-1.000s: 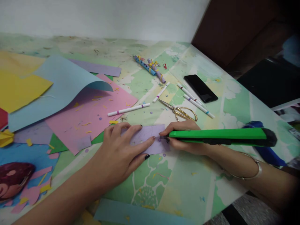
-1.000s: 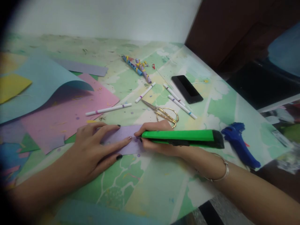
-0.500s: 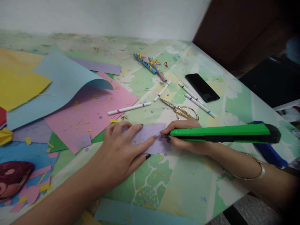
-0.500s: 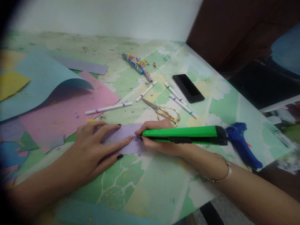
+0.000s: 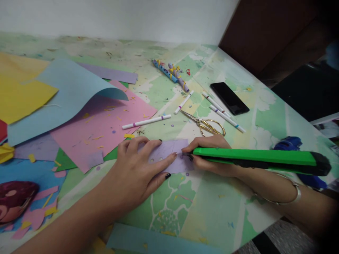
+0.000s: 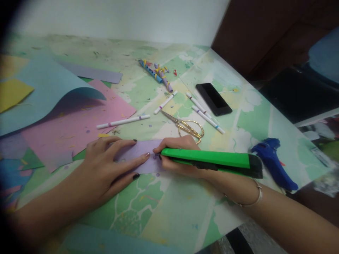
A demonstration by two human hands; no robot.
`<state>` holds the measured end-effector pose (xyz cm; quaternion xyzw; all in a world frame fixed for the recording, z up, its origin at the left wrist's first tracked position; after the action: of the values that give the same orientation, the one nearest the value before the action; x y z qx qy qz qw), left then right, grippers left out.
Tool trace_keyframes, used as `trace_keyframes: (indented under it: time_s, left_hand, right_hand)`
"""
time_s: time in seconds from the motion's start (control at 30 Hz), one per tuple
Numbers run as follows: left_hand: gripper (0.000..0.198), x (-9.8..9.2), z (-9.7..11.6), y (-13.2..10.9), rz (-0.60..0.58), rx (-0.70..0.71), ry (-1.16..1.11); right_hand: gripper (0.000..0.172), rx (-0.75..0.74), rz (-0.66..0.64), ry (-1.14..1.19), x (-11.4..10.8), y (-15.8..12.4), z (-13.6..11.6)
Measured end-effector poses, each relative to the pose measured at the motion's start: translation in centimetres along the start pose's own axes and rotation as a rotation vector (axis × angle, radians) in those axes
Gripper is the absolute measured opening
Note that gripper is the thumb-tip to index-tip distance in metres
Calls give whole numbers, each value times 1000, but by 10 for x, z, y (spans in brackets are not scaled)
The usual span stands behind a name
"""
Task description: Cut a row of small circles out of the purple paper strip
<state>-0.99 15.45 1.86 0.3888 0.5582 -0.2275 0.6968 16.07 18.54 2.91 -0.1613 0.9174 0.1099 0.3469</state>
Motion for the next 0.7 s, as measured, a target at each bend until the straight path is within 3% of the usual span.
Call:
trace_keyframes:
  time_s: [0.57, 0.7]
  left_hand:
    - [37, -2, 2, 1, 12, -7, 27]
    - [38, -4, 11, 2, -42, -45, 92]
  right_hand:
    - [21, -26, 1, -22, -2, 3, 0]
    - [24, -26, -19, -27, -4, 4, -1]
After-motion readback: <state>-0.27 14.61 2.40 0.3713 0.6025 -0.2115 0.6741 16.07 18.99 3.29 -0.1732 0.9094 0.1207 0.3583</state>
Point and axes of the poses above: each hand's wrist, its own y-axis towards the middle knuckle, its own x-axis out of the palm, z = x × y, the point moved 6 cm from there along y, towards the middle knuckle, and after that the axes turned 6 degrees about x, right-handed, at the moved point
